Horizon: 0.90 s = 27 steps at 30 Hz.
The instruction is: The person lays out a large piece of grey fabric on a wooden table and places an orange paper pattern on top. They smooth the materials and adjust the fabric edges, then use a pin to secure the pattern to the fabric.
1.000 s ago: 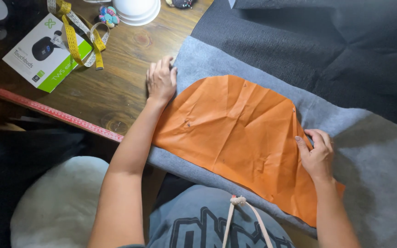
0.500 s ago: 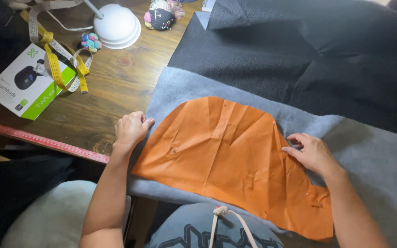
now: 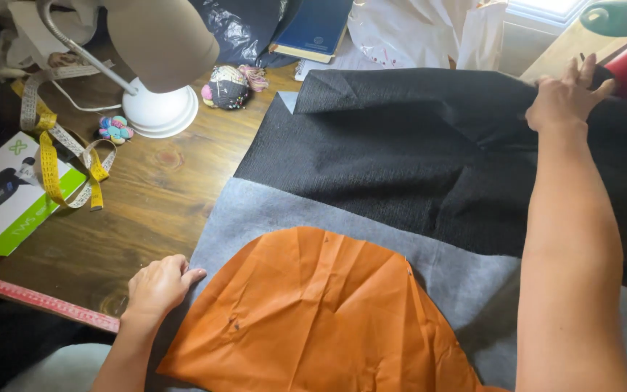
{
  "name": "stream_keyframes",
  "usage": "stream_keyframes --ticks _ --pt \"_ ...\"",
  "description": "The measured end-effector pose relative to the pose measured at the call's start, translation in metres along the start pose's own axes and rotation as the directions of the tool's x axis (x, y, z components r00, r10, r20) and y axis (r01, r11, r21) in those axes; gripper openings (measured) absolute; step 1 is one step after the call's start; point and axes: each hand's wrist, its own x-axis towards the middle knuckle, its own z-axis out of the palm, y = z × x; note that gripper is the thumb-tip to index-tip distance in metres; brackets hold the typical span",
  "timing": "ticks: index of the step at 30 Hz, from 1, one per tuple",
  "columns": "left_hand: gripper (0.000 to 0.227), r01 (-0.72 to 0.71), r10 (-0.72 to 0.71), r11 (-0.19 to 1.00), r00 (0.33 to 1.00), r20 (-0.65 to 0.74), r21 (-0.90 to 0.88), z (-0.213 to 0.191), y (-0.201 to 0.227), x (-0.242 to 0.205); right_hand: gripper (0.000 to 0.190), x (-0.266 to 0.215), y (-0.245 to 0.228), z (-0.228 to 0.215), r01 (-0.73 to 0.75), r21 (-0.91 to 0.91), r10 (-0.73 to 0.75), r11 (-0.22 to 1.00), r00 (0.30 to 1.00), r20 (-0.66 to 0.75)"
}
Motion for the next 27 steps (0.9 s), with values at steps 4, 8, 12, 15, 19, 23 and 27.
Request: stream_keyframes --ticks 4,8,12,15,19,23,27 --pt "0.048 0.019 -0.020 0.992 1.000 0.006 0.126 -0.007 0.007 0.005 0.027 -0.019 0.025 0.022 0.095 -0.276 -0.202 0.956 0.897 -0.393" --pt "0.063 -0.025 0.171 0.911 0.932 -0.320 0.411 -0.028 0.057 0.018 0.021 -0.146 -0.005 -0.004 0.587 0.051 -0.437 0.808 0.654 -0.617" --pt "0.060 -0.740 0.710 0.596 0.303 -0.636 0.313 -0.105 0.220 -0.008 0.028 -0.259 -0.049 -0.017 0.730 0.094 -0.587 0.677 0.612 -0.530" --pt "0.078 -0.902 0.756 0.341 0.096 -0.648 0.265 -0.093 0.344 0.044 0.034 -0.292 -0.054 -0.009 0.650 0.320 -0.572 0.689 0.759 -0.311" --pt "0.118 -0.656 0.551 0.753 0.664 -0.506 -0.041 -0.056 0.447 0.131 0.039 -0.280 -0.051 -0.050 0.424 0.693 -0.577 0.583 0.817 -0.015" --pt "0.016 -0.662 0.513 0.710 0.720 -0.467 -0.240 -0.036 0.460 0.158 0.026 -0.225 -0.008 -0.082 0.514 0.577 -0.394 0.635 0.858 -0.330" --pt "0.043 -0.735 0.596 0.647 0.655 -0.465 -0.204 -0.039 0.421 0.123 0.085 -0.161 0.023 -0.111 0.143 0.392 -0.254 0.909 0.935 0.247"
